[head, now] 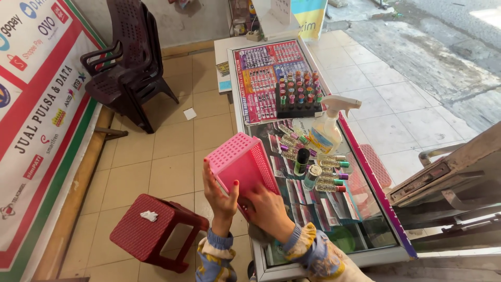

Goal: Cleaning a glass display case and organizing small bottles.

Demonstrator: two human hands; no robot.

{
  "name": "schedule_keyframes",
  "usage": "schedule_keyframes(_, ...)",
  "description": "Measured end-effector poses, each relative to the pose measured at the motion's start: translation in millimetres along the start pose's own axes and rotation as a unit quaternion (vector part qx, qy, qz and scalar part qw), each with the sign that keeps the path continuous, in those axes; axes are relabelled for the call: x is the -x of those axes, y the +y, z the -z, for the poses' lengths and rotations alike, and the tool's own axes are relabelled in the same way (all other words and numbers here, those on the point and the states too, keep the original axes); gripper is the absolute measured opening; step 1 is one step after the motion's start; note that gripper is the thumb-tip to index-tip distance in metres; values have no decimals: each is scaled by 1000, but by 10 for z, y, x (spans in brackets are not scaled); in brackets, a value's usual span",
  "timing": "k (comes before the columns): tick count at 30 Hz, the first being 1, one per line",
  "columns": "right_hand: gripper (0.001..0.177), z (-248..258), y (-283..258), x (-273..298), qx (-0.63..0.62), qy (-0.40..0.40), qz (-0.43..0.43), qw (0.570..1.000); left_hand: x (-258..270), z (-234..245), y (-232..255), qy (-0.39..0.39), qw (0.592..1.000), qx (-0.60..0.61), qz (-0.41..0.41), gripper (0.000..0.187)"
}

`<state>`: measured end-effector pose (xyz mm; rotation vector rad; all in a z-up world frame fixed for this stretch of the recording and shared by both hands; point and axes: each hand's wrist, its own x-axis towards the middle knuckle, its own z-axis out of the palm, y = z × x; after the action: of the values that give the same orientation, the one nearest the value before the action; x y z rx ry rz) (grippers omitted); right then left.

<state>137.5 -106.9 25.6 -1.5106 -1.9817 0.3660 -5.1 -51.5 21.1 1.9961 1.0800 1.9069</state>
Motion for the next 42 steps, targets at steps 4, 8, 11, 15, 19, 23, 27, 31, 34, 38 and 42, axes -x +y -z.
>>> schedule_keyframes(4, 38, 368, -244, -246, -4, 170, 83, 982, -20, -13, 78, -4, 1000, 2, 15, 89)
schedule_keyframes(8, 48, -13, 66, -379, 69, 240, 138, 958, -40, -97, 164, -15, 999, -33, 26, 91)
schedule_keyframes(11, 55, -153, 113, -334, 135, 234, 120, 955, -33, -201, 151, -7, 999, -51, 6, 91)
schedule_keyframes(15, 49, -307, 229, -153, 181, 205, 88, 958, -37, -261, 187, -11, 998, -55, 17, 93)
schedule_keyframes(19, 41, -329, 266, -74, 181, 162, 74, 967, -134, -224, 205, 21, 999, -37, 31, 95)
schedule_keyframes(23, 48, -213, 144, -71, 150, 117, 58, 980, -146, -219, 176, 24, 998, -16, 56, 94)
schedule_keyframes(27, 48, -181, 147, -55, 128, 29, 2, 991, -141, -234, 197, 9, 998, -27, 48, 92)
schedule_keyframes(31, 36, -216, 410, -45, 71, -11, -59, 996, -40, -256, 139, -7, 999, -33, -11, 93)
schedule_keyframes(34, 29, -193, 534, 3, -28, -59, -127, 990, 39, -206, 116, -5, 999, -25, 35, 93)
schedule_keyframes(38, 38, -44, 312, 0, -9, 56, -36, 998, 203, -214, -118, 22, 999, 40, 0, 95)
schedule_keyframes(42, 44, -225, 390, 18, 1, 62, -50, 997, 293, -314, -273, 52, 998, 19, -18, 97)
